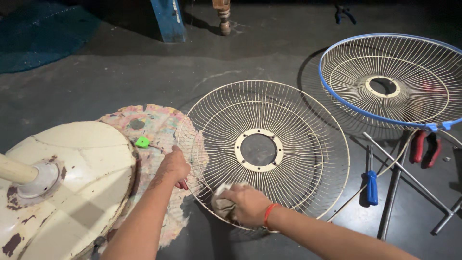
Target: The person wipes the wire mesh of two fan grilles using a cloth. They clean the beige grille first, then the blue-rimmed grille, moving the cloth along the wires and around the central hub.
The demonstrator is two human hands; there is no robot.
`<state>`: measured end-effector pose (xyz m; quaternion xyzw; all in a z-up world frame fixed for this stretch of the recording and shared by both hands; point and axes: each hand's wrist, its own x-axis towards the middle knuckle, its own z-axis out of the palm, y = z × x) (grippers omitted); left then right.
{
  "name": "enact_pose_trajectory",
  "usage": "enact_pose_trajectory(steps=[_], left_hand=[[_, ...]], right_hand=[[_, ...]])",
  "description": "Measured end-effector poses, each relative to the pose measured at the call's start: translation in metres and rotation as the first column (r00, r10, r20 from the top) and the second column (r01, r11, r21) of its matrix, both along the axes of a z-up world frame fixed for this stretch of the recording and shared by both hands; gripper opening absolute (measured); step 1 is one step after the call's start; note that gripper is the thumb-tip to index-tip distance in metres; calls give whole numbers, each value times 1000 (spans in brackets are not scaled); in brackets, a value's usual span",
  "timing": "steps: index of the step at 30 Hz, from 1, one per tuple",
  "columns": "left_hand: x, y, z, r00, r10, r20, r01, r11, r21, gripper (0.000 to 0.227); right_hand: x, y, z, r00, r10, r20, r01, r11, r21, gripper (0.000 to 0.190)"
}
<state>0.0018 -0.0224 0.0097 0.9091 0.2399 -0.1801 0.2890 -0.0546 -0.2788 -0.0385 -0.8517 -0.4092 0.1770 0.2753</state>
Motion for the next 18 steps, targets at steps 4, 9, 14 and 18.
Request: enact_pose_trajectory(steps=[4,9,14,18], left_hand=[[-1,-1,-7,1000,10,-7,-10,1000,-3,58],[0,2,-20,999,-18,-37,19,999,28,52],[-2,-3,-31,861,-373,347,78,769,634,85],[-8,-28,-20,738,-657,153,395,604,693,32]], right_hand=[[6,-14,18,890,78,-449,-28,993,117,49],[21,-27,42,965,257,43,-216,881,-420,32],[48,-26,38,903,156,401,185,701,-689,40],[55,-55,14,892,155,424,222,668,-711,69]])
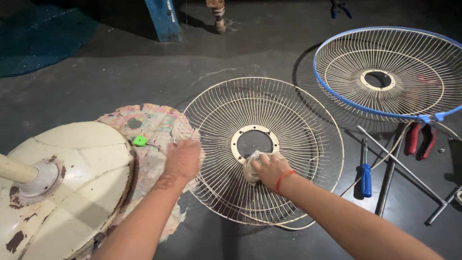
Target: The person wipes the wire mesh of two fan grilles using a cloth. They clean the beige grille first, then the blue-rimmed grille, moving the cloth along the wires and around the central hub.
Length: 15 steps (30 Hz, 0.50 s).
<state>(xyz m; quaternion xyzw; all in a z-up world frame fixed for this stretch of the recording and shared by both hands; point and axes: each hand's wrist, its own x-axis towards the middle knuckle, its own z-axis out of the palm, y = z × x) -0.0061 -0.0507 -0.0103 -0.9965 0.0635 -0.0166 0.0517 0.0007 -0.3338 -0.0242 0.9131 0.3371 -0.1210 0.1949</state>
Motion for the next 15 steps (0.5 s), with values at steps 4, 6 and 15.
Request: enact_pose_trajectory(steps=[4,6,15], left_hand=[[-9,-40,6,878,-67,-474,-25,982,-186,25],[-11,-55,5,827,-57,-560,0,995,-100,27],[-16,-59,-4,756,95,-647,-75,995,59,35]], right_hand=[[9,-11,-23,995,58,81,-67,992,110,65],[14,-10,-28,1000,13,5,-13,998,69,69],[14,-12,-23,998,56,42,-61,988,145,73]])
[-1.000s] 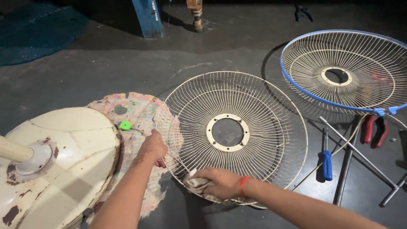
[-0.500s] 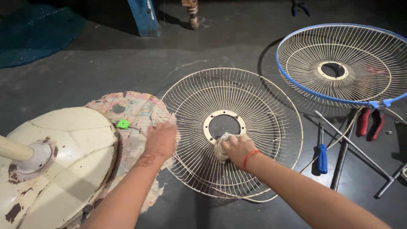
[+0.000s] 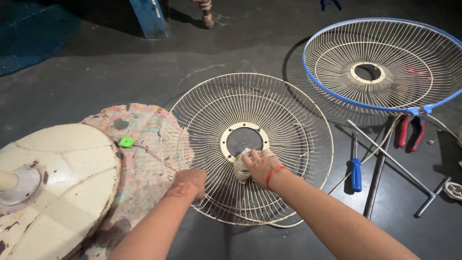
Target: The person wipes the wire mesh of two fan grilles using a cloth. They clean the beige grille first, then the blue-rimmed grille, moving the cloth along the wires and around the central hub.
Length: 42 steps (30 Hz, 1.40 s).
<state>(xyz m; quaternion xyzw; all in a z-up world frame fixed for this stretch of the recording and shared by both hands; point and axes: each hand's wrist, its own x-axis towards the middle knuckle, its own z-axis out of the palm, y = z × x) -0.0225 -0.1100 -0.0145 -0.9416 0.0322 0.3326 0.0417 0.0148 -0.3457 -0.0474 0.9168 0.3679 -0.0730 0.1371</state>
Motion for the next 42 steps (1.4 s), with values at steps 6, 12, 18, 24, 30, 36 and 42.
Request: enact_pose_trajectory(steps=[6,12,18,24,30,36,42], left_hand=[[2,0,6,999,43,-34,-42,999,7,49],[-2,3,0,997,74,39,-72,997,-32,36],[3,7,-13,995,75,67,-71,995,-63,26],[4,12,-22,995,95,41,-93,994,-58,18],[1,14,-7,997,76,-19,-78,992,-103,15],[10,11,-1,984,169,59,-156,972,-176,26],[9,-2,-13,983,109,145,-90,987,-133,37]], right_hand=[[-1,4,16,971,-151,-184,147,989,-32,78],[-2,5,20,964,-171,-204,174,985,-5,77],[-2,3,19,973,-143,-182,150,988,29,79],[-3,4,16,974,-157,-166,160,987,7,79],[-4,5,15,965,-192,-180,196,981,8,73],[-3,6,17,967,-178,-183,177,984,-22,77],[-3,5,16,966,-192,-173,195,981,2,77]])
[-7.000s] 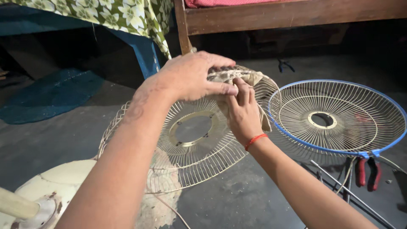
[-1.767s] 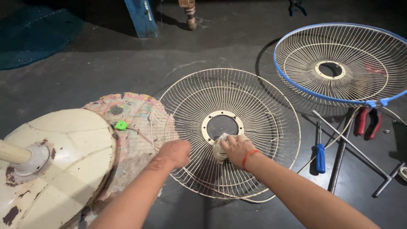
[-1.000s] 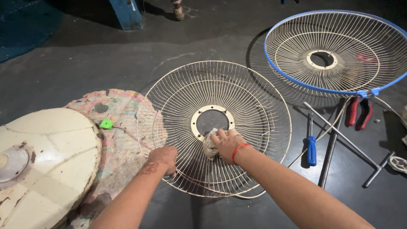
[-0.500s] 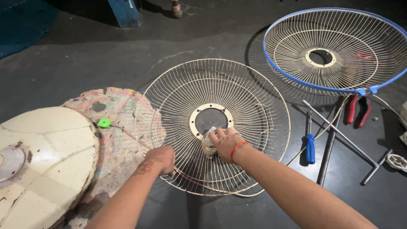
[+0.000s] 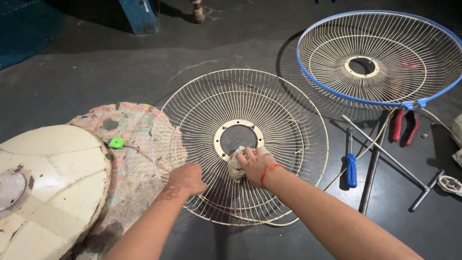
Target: The person wipes the wire mesh of two fan grilles using a cloth. They clean the beige grille first, then the blue-rimmed grille, moving the cloth along the wires and around the central hub.
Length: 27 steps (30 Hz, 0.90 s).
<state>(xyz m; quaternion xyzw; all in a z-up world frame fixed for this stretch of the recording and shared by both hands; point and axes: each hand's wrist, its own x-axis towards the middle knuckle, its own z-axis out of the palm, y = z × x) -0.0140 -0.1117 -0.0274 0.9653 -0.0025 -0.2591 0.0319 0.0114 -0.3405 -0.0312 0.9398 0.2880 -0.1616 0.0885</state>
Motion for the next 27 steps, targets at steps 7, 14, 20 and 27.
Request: enact_pose_trajectory(steps=[7,14,20,27], left_hand=[[12,-4,-8,998,22,-56,-22,1000,-7,39],[12,3,-23,1000,7,8,-6,1000,-30,26],[7,-12,-21,991,-112,76,108,993,51,30],[2,-17,-2,995,-102,-19,103,992,67,51]], right_hand=[[0,-2,-5,1000,-11,2,11,999,33,79],[1,-3,-9,1000,-14,8,14,998,57,76],[0,-2,-4,1000,-23,-16,24,999,45,80],[0,-1,1,999,-18,-45,19,1000,22,84]])
